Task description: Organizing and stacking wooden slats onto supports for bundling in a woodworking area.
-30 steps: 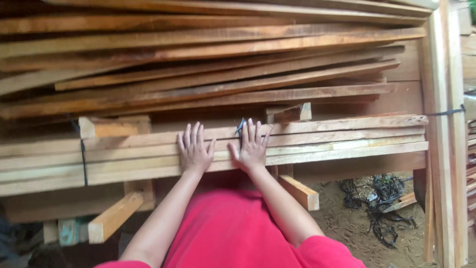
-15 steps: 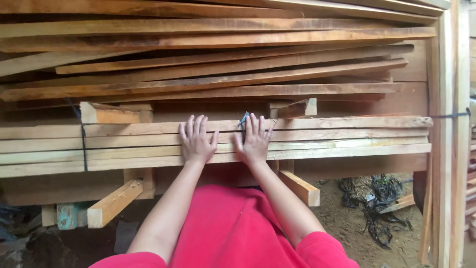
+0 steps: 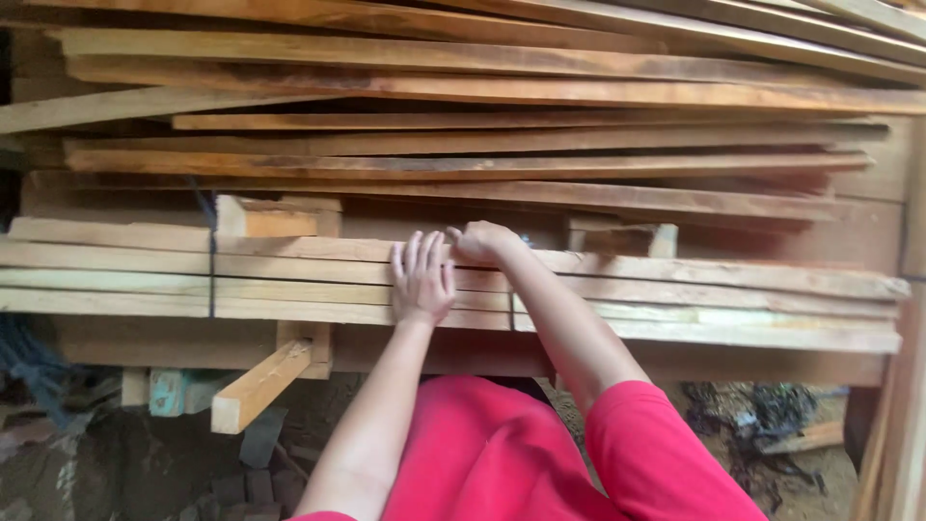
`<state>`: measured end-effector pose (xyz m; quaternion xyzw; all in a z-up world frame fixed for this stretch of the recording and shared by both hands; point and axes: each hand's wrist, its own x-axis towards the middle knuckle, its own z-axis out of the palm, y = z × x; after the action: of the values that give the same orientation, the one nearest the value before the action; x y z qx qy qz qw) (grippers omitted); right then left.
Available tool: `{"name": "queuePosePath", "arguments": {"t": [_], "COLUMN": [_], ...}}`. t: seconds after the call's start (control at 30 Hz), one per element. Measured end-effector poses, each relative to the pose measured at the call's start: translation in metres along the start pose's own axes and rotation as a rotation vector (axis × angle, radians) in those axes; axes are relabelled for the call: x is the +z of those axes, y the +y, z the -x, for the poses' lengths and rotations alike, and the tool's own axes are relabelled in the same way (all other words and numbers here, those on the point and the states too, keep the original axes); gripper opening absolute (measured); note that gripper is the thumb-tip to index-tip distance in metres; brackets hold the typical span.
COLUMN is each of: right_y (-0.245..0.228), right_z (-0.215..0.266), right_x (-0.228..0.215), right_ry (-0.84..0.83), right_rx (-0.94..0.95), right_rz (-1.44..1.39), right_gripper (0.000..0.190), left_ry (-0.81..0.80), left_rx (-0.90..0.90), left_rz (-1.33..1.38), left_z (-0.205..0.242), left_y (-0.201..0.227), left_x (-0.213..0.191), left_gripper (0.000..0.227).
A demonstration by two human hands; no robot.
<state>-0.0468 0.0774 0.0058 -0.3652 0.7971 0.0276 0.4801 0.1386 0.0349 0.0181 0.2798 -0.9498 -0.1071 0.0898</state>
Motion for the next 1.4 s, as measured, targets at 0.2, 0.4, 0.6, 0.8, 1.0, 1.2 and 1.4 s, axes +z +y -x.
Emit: {"name": "queuePosePath", "arguments": {"t": [0.2, 0.4, 0.6, 0.8, 1.0, 1.2, 1.4], "right_y": [-0.038, 0.003, -0.008, -0.057, -0.062, -0.054, -0.065], "right_z": [0.052, -0.024, -0.01, 0.082, 0.088, 0.098, 0.149], "right_x": [-0.062, -0.01, -0.015, -0.077, -0.062, -0.024, -0.011], "right_ry": [-0.287, -0.365, -0.286, -0.211, -0.134, 0.035, 0.239], "right_rx": [-0.011, 0.146, 0.144, 0.089, 0.055, 0.078, 0.058], "right_rz": [-0.107, -0.377, -0.402, -0.2, -0.112, -0.032, 0.002], "right_gripper": [0.065, 0.074, 0.07, 0.077, 0.076, 0.091, 0.082], "left_ry": [-0.052, -0.088, -0.076, 0.005, 0.101, 0.143, 0.107], "left_rx": [-0.016, 0.009, 0.004, -0.003, 0.042, 0.139, 0.255], "left_rz": [0.034, -0.008, 0.052, 0.108, 0.128, -0.042, -0.145], "left_z": [-0.002, -0.004, 0.002, 0.004, 0.015, 0.058, 0.087], "left_y": [-0.001, 0.0, -0.002, -0.003, -0.004, -0.003, -0.011], "left_x": [-0.001, -0.003, 0.005, 0.002, -0.004, -0.019, -0.036], "left_gripper": [0.063, 0.06, 0.062, 0.055, 0.051, 0.071, 0.09]}}
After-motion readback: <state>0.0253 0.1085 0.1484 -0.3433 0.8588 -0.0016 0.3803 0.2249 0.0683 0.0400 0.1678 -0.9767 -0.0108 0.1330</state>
